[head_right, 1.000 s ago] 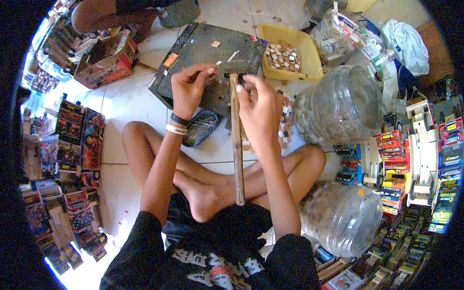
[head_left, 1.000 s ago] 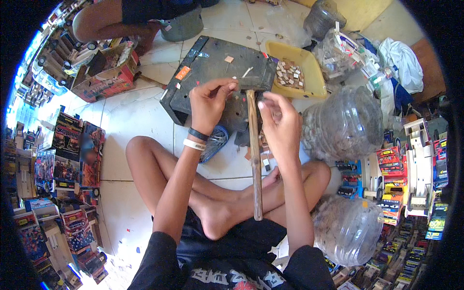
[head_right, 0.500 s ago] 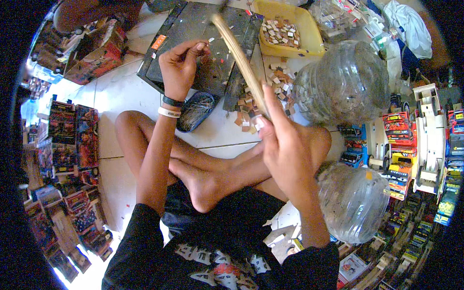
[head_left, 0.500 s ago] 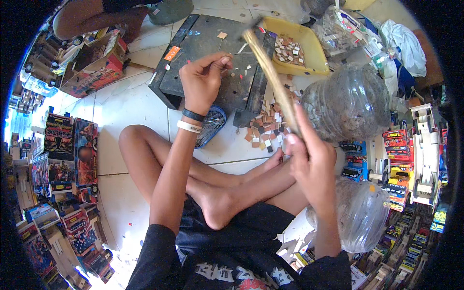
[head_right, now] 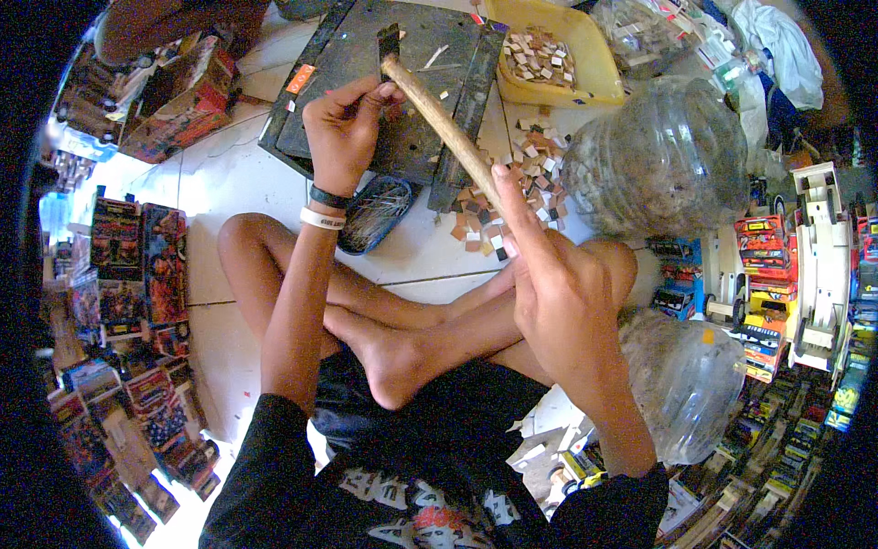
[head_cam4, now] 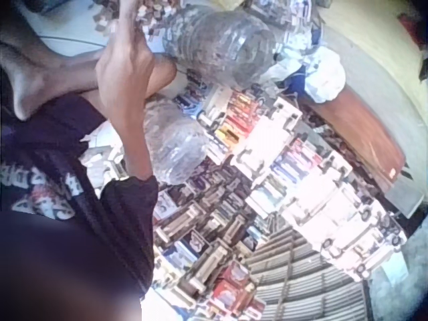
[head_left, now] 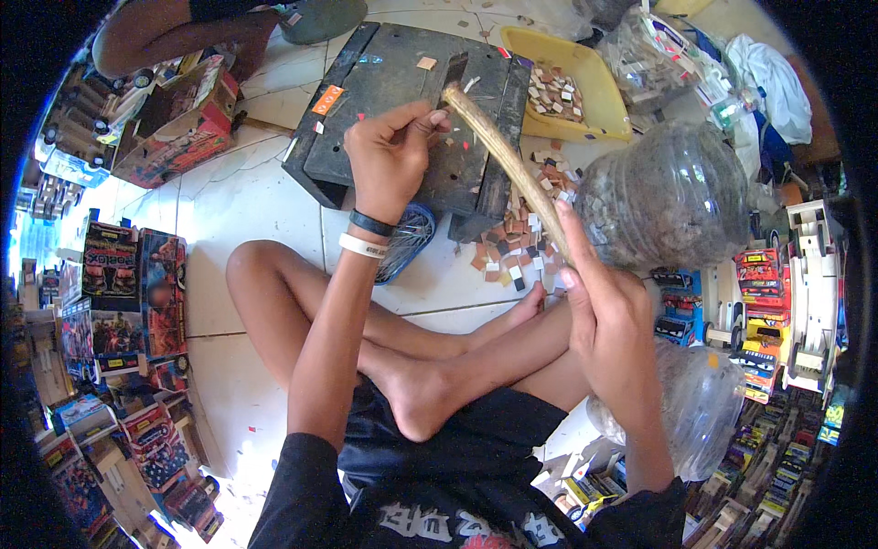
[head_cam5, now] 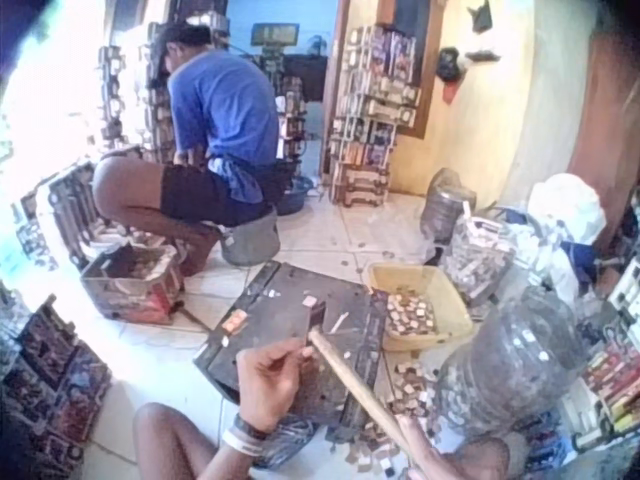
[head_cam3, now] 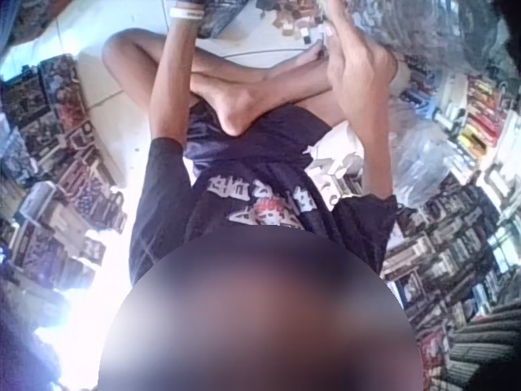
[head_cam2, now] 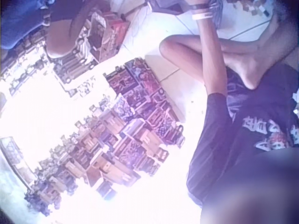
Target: The person sits cross-legged on the floor and repeatedly uses a hammer to split small wooden matchstick blocks into smaller pieces on a dark work surface. The person picks up blocks, positions them, strikes them, and collects the resulting fragments.
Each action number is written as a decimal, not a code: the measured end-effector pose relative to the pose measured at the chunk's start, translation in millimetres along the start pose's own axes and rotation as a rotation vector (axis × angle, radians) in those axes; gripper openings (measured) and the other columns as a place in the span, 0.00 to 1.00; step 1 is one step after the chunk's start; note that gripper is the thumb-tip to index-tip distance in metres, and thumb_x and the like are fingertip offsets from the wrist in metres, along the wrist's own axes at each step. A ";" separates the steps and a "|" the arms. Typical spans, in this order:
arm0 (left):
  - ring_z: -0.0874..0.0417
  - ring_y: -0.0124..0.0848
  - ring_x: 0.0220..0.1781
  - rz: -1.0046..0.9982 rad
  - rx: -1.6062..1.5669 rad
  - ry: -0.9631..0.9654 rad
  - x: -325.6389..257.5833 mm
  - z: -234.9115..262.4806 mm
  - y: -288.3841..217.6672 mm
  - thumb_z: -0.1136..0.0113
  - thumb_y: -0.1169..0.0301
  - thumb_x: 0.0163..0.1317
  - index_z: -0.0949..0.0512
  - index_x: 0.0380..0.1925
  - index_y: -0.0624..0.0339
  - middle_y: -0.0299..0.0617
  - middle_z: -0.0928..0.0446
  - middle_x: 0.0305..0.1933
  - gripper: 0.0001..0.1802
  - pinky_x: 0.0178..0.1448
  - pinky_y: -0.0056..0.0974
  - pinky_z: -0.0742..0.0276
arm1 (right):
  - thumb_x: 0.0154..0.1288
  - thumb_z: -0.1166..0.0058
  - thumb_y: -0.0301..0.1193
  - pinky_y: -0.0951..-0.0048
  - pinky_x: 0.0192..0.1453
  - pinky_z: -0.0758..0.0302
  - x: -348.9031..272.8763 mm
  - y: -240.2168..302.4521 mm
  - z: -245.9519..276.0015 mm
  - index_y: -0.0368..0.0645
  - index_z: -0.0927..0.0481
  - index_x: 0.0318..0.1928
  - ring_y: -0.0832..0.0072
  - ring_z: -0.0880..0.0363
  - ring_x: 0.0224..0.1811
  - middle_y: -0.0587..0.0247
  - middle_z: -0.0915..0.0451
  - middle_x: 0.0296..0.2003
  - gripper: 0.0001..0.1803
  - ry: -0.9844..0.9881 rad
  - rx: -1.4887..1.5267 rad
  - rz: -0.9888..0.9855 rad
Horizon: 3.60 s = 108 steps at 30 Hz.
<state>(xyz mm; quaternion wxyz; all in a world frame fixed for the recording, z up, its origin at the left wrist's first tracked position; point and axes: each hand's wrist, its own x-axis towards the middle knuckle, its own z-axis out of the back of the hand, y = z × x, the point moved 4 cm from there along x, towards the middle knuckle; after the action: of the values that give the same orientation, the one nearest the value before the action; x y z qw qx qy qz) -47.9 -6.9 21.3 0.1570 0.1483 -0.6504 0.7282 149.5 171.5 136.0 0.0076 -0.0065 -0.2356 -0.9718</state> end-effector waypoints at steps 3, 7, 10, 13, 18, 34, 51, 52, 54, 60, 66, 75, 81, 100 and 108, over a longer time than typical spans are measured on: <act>0.13 0.23 0.37 -0.004 -0.006 0.002 -0.5 -0.3 1.4 0.36 0.77 0.72 0.11 0.43 0.67 0.40 0.10 0.36 0.08 0.44 0.30 0.17 | 0.73 0.49 0.18 0.62 0.56 0.20 1.6 3.8 5.3 0.39 0.28 0.73 0.51 0.12 0.53 0.34 0.19 0.59 0.29 -0.163 0.049 0.104; 0.13 0.20 0.32 -0.073 -0.073 -0.083 -0.7 -0.1 -0.1 0.33 0.77 0.68 0.10 0.40 0.64 0.39 0.11 0.30 0.06 0.38 0.28 0.18 | 0.73 0.50 0.17 0.63 0.57 0.20 1.0 -0.9 3.4 0.38 0.28 0.73 0.51 0.13 0.57 0.37 0.19 0.61 0.29 -0.035 -0.010 0.012; 0.14 0.20 0.31 -0.079 -0.155 -0.103 0.1 -0.9 0.0 0.34 0.77 0.68 0.10 0.40 0.64 0.40 0.11 0.31 0.06 0.37 0.28 0.19 | 0.73 0.51 0.16 0.64 0.61 0.21 3.0 -1.7 3.0 0.35 0.29 0.73 0.53 0.15 0.61 0.42 0.20 0.64 0.28 -0.002 -0.044 0.048; 0.14 0.21 0.33 -0.073 -0.064 -0.026 -1.1 -2.0 -1.5 0.35 0.77 0.69 0.10 0.42 0.66 0.41 0.11 0.33 0.07 0.40 0.29 0.18 | 0.73 0.51 0.15 0.64 0.62 0.22 1.7 4.1 10.2 0.35 0.29 0.73 0.54 0.15 0.62 0.43 0.21 0.66 0.29 -0.157 0.014 0.139; 0.14 0.23 0.37 -0.100 0.025 -0.017 -4.1 -1.2 -3.9 0.38 0.79 0.72 0.12 0.44 0.68 0.39 0.11 0.36 0.08 0.45 0.30 0.18 | 0.74 0.52 0.16 0.65 0.62 0.22 1.2 8.5 19.5 0.36 0.30 0.74 0.56 0.15 0.61 0.42 0.21 0.64 0.29 -0.144 0.054 0.134; 0.10 0.34 0.45 0.239 -0.598 -0.007 -30.4 17.0 -50.9 0.41 0.71 0.77 0.17 0.51 0.73 0.46 0.13 0.43 0.14 0.54 0.37 0.13 | 0.79 0.47 0.31 0.71 0.31 0.23 20.0 -35.7 -78.7 0.39 0.31 0.75 0.72 0.19 0.30 0.52 0.15 0.45 0.28 -0.172 0.501 -0.102; 0.11 0.34 0.45 0.305 -0.678 -0.020 -100.7 22.2 -110.6 0.36 0.75 0.73 0.16 0.44 0.70 0.48 0.13 0.42 0.08 0.56 0.40 0.14 | 0.72 0.40 0.23 0.63 0.44 0.19 8.1 31.5 -49.9 0.29 0.18 0.51 0.56 0.13 0.40 0.47 0.15 0.39 0.11 -0.356 0.644 0.175; 0.11 0.34 0.45 0.290 -0.654 -0.021 -101.9 22.3 -111.5 0.37 0.74 0.73 0.16 0.44 0.70 0.48 0.13 0.42 0.08 0.56 0.40 0.14 | 0.72 0.40 0.23 0.63 0.44 0.19 7.6 31.6 -48.7 0.28 0.18 0.50 0.56 0.13 0.40 0.47 0.15 0.39 0.11 -0.345 0.659 0.173; 0.11 0.35 0.45 0.269 -0.608 -0.031 -103.2 23.9 -113.5 0.37 0.74 0.74 0.16 0.44 0.71 0.49 0.13 0.42 0.08 0.56 0.40 0.14 | 0.72 0.40 0.23 0.63 0.44 0.19 7.5 31.9 -47.3 0.28 0.18 0.50 0.55 0.13 0.40 0.46 0.15 0.39 0.11 -0.331 0.674 0.171; 0.11 0.35 0.45 0.204 -0.652 -0.050 -104.1 28.8 -124.2 0.37 0.75 0.74 0.16 0.43 0.72 0.49 0.13 0.41 0.08 0.55 0.41 0.13 | 0.71 0.41 0.22 0.63 0.41 0.20 11.9 33.5 -48.0 0.28 0.18 0.51 0.55 0.13 0.39 0.46 0.15 0.38 0.12 -0.327 0.702 0.192; 0.11 0.35 0.43 0.153 -0.430 -0.103 -101.2 26.8 -138.1 0.38 0.74 0.74 0.17 0.43 0.69 0.47 0.14 0.42 0.07 0.49 0.36 0.14 | 0.71 0.43 0.20 0.64 0.42 0.19 17.0 30.5 -44.4 0.27 0.18 0.52 0.56 0.12 0.39 0.46 0.15 0.38 0.12 -0.273 0.701 0.181; 0.11 0.33 0.43 0.199 -0.414 -0.114 -92.3 24.9 -145.1 0.36 0.77 0.72 0.18 0.44 0.71 0.48 0.13 0.43 0.07 0.51 0.36 0.13 | 0.70 0.40 0.20 0.64 0.43 0.19 12.8 34.4 -44.0 0.27 0.18 0.53 0.58 0.13 0.38 0.46 0.15 0.38 0.13 -0.368 0.674 0.224; 0.13 0.29 0.44 0.077 -0.462 -0.052 -87.8 24.0 -146.2 0.37 0.80 0.72 0.24 0.41 0.68 0.46 0.16 0.43 0.04 0.52 0.33 0.16 | 0.69 0.39 0.18 0.65 0.42 0.19 11.8 37.4 -42.8 0.27 0.18 0.53 0.59 0.14 0.39 0.47 0.16 0.38 0.14 -0.380 0.690 0.245; 0.16 0.29 0.38 -0.070 -0.453 -0.113 -81.5 14.5 -148.0 0.42 0.82 0.73 0.28 0.40 0.67 0.47 0.20 0.41 0.04 0.46 0.34 0.17 | 0.67 0.39 0.16 0.66 0.40 0.17 12.5 38.9 -44.1 0.26 0.18 0.53 0.60 0.12 0.38 0.46 0.15 0.39 0.14 -0.463 0.685 0.304; 0.15 0.31 0.41 0.037 -0.542 -0.028 -80.5 22.8 -148.5 0.41 0.73 0.77 0.25 0.40 0.67 0.48 0.17 0.41 0.07 0.51 0.36 0.18 | 0.67 0.38 0.18 0.66 0.41 0.18 17.8 39.3 -41.4 0.27 0.17 0.52 0.59 0.12 0.38 0.47 0.14 0.39 0.14 -0.470 0.707 0.310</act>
<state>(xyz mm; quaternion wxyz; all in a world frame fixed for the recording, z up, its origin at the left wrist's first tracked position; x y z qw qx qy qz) 88.0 -16.8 123.7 0.1689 0.0990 -0.8263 0.5281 132.0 117.4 117.5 0.1011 -0.2592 -0.5447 -0.7912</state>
